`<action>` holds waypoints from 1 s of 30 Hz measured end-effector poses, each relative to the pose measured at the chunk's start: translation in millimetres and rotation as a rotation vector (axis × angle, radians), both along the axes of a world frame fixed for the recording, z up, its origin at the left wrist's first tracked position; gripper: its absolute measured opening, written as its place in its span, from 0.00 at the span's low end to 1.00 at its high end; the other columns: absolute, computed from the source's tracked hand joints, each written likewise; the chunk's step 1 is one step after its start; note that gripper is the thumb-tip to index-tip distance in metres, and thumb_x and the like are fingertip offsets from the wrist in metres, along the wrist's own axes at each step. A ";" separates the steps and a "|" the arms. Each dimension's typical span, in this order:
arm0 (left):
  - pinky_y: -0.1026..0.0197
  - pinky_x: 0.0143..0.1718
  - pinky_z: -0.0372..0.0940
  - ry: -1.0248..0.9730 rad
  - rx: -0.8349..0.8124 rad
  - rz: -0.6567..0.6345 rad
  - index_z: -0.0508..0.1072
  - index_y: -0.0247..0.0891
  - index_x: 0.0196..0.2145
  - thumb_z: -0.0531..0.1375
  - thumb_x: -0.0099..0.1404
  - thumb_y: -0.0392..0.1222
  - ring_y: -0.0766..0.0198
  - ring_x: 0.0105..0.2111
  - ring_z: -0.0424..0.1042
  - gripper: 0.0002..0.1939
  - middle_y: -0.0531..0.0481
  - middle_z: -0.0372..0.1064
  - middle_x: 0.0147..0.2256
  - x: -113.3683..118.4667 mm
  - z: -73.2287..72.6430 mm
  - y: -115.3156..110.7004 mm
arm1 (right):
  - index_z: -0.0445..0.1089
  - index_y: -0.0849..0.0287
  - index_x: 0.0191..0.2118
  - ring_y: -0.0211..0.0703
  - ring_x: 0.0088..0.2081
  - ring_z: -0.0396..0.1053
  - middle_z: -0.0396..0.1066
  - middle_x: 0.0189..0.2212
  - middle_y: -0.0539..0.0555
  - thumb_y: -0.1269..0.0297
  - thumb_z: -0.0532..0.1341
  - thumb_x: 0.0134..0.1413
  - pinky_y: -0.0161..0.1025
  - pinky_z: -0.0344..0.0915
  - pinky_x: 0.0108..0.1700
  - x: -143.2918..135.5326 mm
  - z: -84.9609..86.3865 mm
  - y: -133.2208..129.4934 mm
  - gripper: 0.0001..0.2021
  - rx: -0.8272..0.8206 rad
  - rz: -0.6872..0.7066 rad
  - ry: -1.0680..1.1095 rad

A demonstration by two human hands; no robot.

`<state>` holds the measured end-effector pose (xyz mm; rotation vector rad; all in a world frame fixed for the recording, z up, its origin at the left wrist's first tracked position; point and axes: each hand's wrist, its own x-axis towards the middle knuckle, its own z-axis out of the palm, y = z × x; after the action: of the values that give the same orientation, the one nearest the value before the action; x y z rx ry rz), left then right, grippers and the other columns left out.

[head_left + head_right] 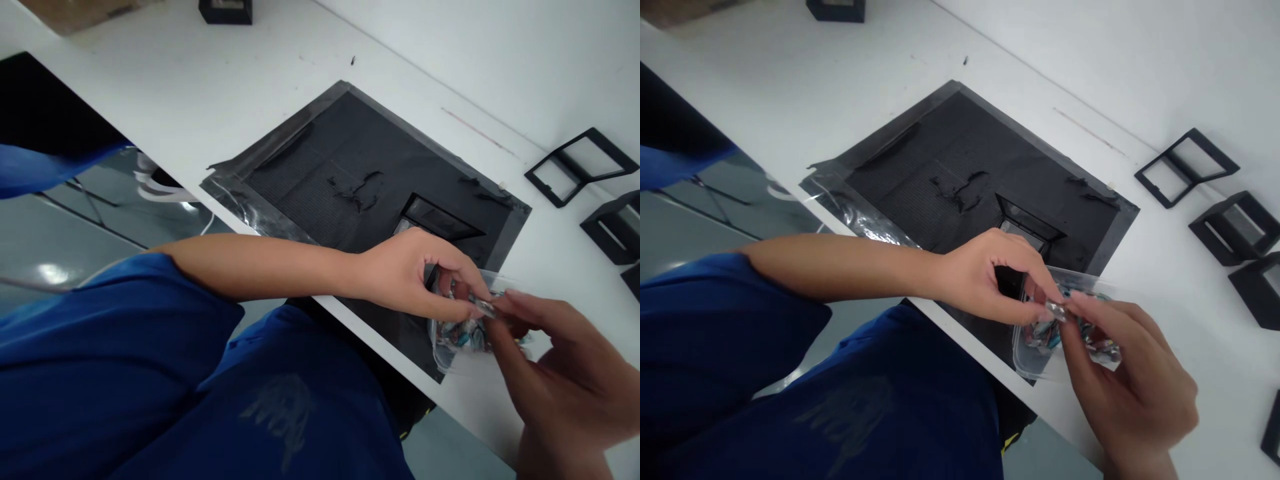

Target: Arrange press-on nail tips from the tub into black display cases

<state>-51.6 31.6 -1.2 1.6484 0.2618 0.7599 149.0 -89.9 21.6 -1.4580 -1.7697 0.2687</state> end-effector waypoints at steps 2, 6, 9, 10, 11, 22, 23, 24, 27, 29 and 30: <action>0.65 0.38 0.73 0.025 -0.053 -0.020 0.81 0.33 0.41 0.67 0.63 0.45 0.67 0.33 0.78 0.13 0.46 0.81 0.34 -0.6 2.4 -0.3 | 0.73 0.40 0.57 0.47 0.41 0.75 0.77 0.44 0.48 0.80 0.72 0.46 0.49 0.72 0.42 0.1 -0.5 1.1 0.35 0.100 0.070 -0.087; 0.66 0.39 0.72 0.064 -0.117 -0.040 0.81 0.34 0.41 0.68 0.62 0.44 0.68 0.34 0.78 0.13 0.47 0.80 0.33 -0.9 5.8 -1.0 | 0.72 0.42 0.60 0.50 0.43 0.76 0.77 0.47 0.50 0.83 0.72 0.43 0.52 0.73 0.44 2.6 -2.2 3.7 0.39 0.130 0.139 -0.123; 0.67 0.39 0.72 0.063 -0.149 -0.060 0.80 0.33 0.41 0.67 0.62 0.42 0.69 0.34 0.77 0.12 0.47 0.79 0.33 -1.1 6.3 -1.7 | 0.72 0.45 0.59 0.52 0.44 0.77 0.77 0.48 0.51 0.83 0.72 0.43 0.52 0.74 0.44 4.6 -1.3 5.8 0.38 0.148 0.181 -0.121; 0.67 0.39 0.72 0.059 -0.147 -0.064 0.80 0.32 0.42 0.67 0.62 0.41 0.69 0.34 0.77 0.12 0.47 0.79 0.33 -1.2 6.3 -2.0 | 0.73 0.46 0.59 0.52 0.44 0.77 0.77 0.48 0.51 0.83 0.72 0.43 0.53 0.75 0.44 4.9 -0.8 6.4 0.37 0.151 0.198 -0.117; 0.68 0.38 0.72 0.050 -0.138 -0.065 0.79 0.31 0.41 0.66 0.63 0.41 0.70 0.33 0.76 0.12 0.47 0.79 0.33 -1.3 6.4 -2.2 | 0.73 0.47 0.59 0.52 0.44 0.77 0.78 0.48 0.52 0.83 0.72 0.43 0.52 0.75 0.43 5.0 -0.1 6.9 0.37 0.151 0.211 -0.110; 0.69 0.40 0.71 0.056 0.113 0.003 0.79 0.31 0.43 0.62 0.69 0.44 0.72 0.34 0.76 0.13 0.46 0.80 0.36 -0.9 2.8 -0.9 | 0.73 0.41 0.58 0.44 0.37 0.75 0.78 0.43 0.47 0.81 0.71 0.47 0.46 0.75 0.42 5.0 -0.5 2.1 0.35 0.098 0.103 -0.139; 0.69 0.39 0.71 0.073 0.160 0.022 0.80 0.32 0.44 0.61 0.70 0.45 0.71 0.34 0.76 0.13 0.47 0.80 0.35 -0.5 2.0 -1.1 | 0.73 0.39 0.58 0.42 0.36 0.75 0.78 0.41 0.46 0.80 0.71 0.48 0.45 0.74 0.41 5.4 -1.1 1.6 0.34 0.089 0.077 -0.157; 0.69 0.39 0.71 0.090 0.202 0.040 0.80 0.33 0.44 0.61 0.70 0.45 0.71 0.33 0.75 0.14 0.48 0.81 0.35 -0.2 1.3 -1.6 | 0.73 0.38 0.58 0.41 0.35 0.75 0.78 0.40 0.45 0.80 0.71 0.48 0.44 0.74 0.41 5.7 -1.6 1.3 0.34 0.084 0.051 -0.169; 0.68 0.38 0.72 0.080 0.262 0.094 0.79 0.33 0.46 0.61 0.70 0.47 0.70 0.34 0.76 0.15 0.46 0.81 0.37 0.6 -0.2 -3.9 | 0.73 0.37 0.58 0.41 0.35 0.75 0.78 0.41 0.44 0.80 0.71 0.48 0.43 0.74 0.40 6.1 -1.8 2.4 0.34 0.101 0.020 -0.175; 0.68 0.39 0.73 0.033 0.268 0.116 0.79 0.32 0.47 0.61 0.70 0.46 0.69 0.36 0.77 0.15 0.44 0.81 0.39 0.8 -1.3 -5.0 | 0.72 0.38 0.59 0.42 0.35 0.75 0.78 0.41 0.45 0.80 0.72 0.48 0.44 0.75 0.41 6.3 -1.1 3.9 0.35 0.123 0.050 -0.176; 0.68 0.40 0.74 0.004 0.280 0.124 0.79 0.32 0.46 0.61 0.70 0.46 0.69 0.37 0.77 0.15 0.44 0.81 0.40 0.8 -1.9 -5.2 | 0.72 0.38 0.59 0.43 0.35 0.76 0.78 0.41 0.45 0.80 0.71 0.48 0.45 0.76 0.41 6.5 -0.7 4.6 0.36 0.124 0.072 -0.176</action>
<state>-50.8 26.3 -3.1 1.9111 0.2708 0.9195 155.4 -85.3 20.9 -1.3666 -1.9463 0.0668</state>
